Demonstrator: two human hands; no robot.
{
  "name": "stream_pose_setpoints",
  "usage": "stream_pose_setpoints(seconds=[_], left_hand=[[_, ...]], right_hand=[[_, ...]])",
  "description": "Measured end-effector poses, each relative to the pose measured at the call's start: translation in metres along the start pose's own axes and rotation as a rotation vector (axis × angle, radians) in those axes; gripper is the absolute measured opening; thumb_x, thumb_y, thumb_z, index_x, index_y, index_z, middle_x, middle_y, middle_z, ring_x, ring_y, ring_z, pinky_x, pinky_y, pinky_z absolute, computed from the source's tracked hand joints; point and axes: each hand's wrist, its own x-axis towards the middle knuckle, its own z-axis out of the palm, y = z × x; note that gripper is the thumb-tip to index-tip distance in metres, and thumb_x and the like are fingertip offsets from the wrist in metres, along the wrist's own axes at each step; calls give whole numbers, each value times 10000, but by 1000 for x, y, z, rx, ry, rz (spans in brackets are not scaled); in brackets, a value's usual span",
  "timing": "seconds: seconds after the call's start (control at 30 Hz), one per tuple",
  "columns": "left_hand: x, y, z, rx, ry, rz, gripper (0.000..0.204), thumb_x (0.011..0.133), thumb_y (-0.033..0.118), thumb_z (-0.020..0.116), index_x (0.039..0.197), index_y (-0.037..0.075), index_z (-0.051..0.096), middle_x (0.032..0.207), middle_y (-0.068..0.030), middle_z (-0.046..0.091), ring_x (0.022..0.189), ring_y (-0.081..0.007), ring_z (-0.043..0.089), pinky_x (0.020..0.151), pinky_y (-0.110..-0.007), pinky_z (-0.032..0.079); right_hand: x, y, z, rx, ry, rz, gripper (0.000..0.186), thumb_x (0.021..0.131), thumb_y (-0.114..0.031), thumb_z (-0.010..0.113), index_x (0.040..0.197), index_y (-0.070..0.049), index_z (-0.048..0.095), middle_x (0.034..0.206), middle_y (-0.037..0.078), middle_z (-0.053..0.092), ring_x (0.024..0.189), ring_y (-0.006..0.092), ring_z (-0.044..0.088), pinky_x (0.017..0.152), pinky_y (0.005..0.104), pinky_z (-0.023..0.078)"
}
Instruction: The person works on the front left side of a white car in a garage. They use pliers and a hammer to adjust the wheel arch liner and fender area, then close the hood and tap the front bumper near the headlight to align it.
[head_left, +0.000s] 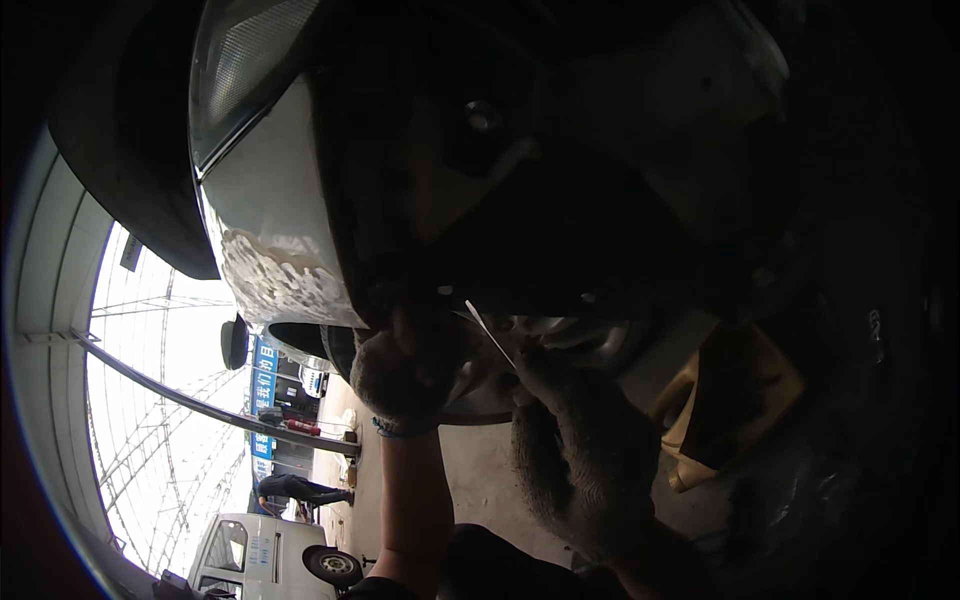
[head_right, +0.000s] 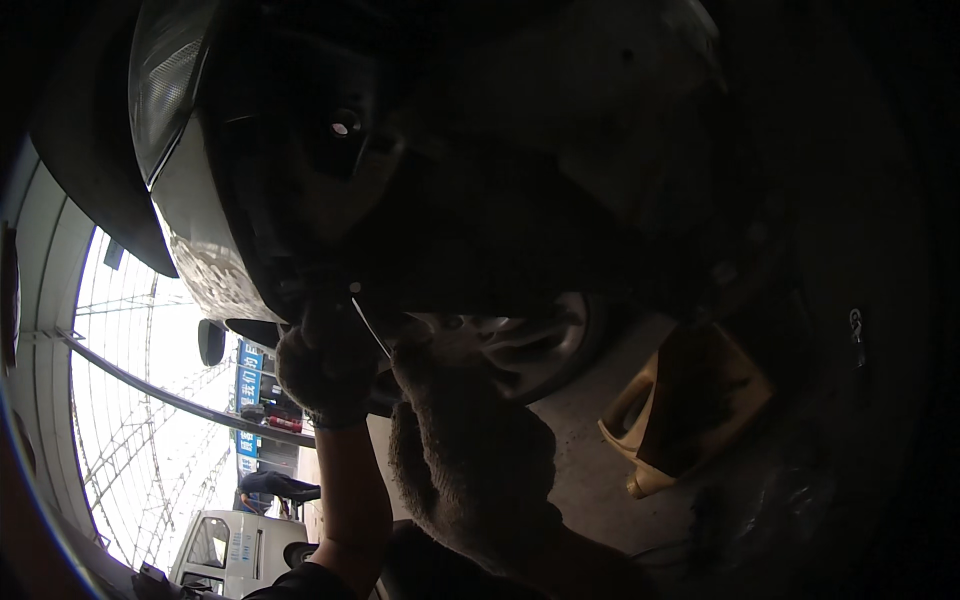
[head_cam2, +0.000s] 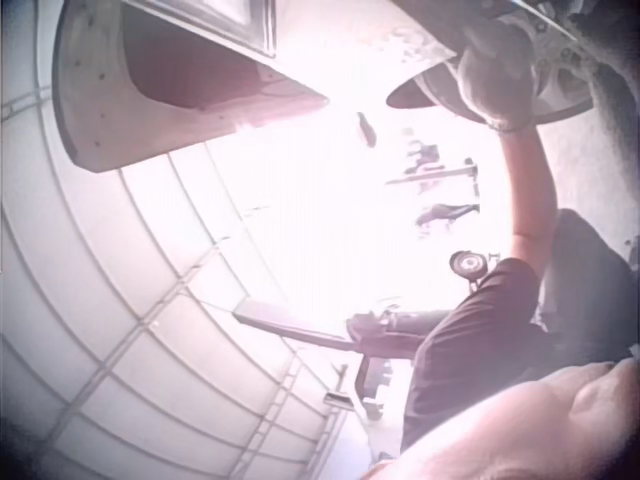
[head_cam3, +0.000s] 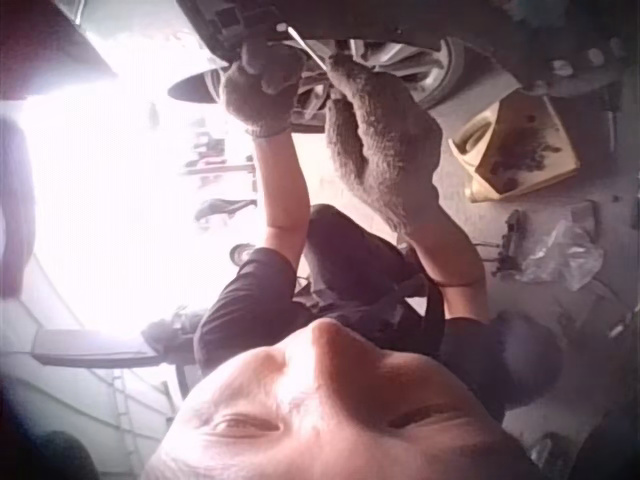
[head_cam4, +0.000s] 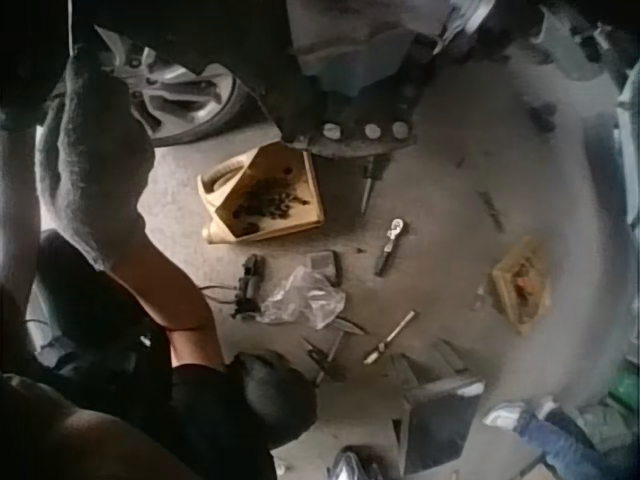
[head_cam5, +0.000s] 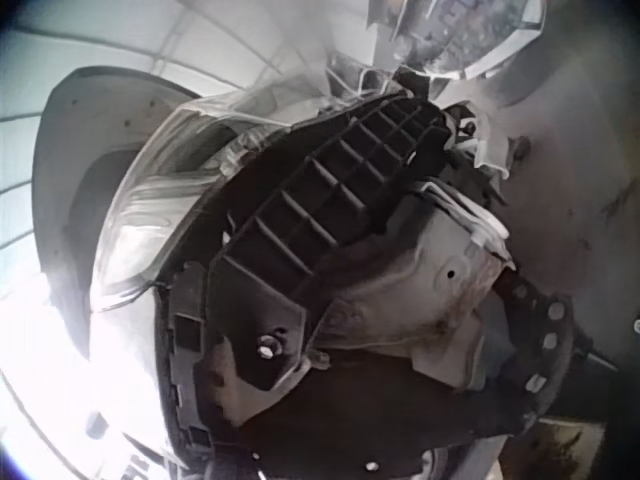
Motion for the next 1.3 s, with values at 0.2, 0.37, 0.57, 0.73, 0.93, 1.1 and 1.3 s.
stream_pose_setpoints(seconds=[0.2,0.37,0.57,0.73,0.93,1.1,1.3], left_hand=[[-2,13,-3,-1080,23,-391,325,1032,163,409,714,147,474,537,83,375,387,-22,326,342,-147,287],[1,0,-2,-1283,3,-421,258,1022,153,435,797,112,555,584,51,470,421,-35,397,374,-152,356],[7,9,-1,-1299,-106,-453,216,1021,198,462,911,79,605,719,3,559,541,-73,485,455,-175,420],[-6,8,-12,-1081,28,-374,223,1023,240,475,989,70,616,846,-38,596,690,-124,538,555,-211,466],[-17,-9,-11,-193,116,-96,275,1026,291,490,1081,60,628,1000,-87,640,870,-185,602,675,-256,520],[-26,-1,-28,100,46,35,340,1028,334,503,1159,51,639,1127,-128,677,1020,-236,655,775,-293,566],[3,20,-6,-1383,-22,-430,437,1045,426,487,1238,50,600,1197,-122,648,1121,-253,616,847,-308,560]], right_hand=[[-1,0,6,158,-49,22,434,886,72,651,1309,12,575,896,76,661,672,69,597,528,189,466],[3,8,6,187,9,-7,419,891,59,656,1300,11,579,947,90,684,723,79,637,572,189,496],[2,5,6,216,-57,57,405,886,79,649,1281,21,583,1035,129,694,830,124,685,653,221,551],[-6,3,12,219,-102,63,393,884,79,651,1268,34,581,1045,149,691,870,158,695,709,253,574],[-3,2,10,267,-98,53,376,873,79,652,1241,34,584,999,129,683,837,149,683,686,244,558],[7,-10,13,369,-257,122,378,867,46,672,1234,21,586,939,92,662,785,126,656,636,235,523],[28,7,9,12,-251,1,410,919,-155,685,1298,-46,571,1041,135,653,901,208,665,761,355,578]])
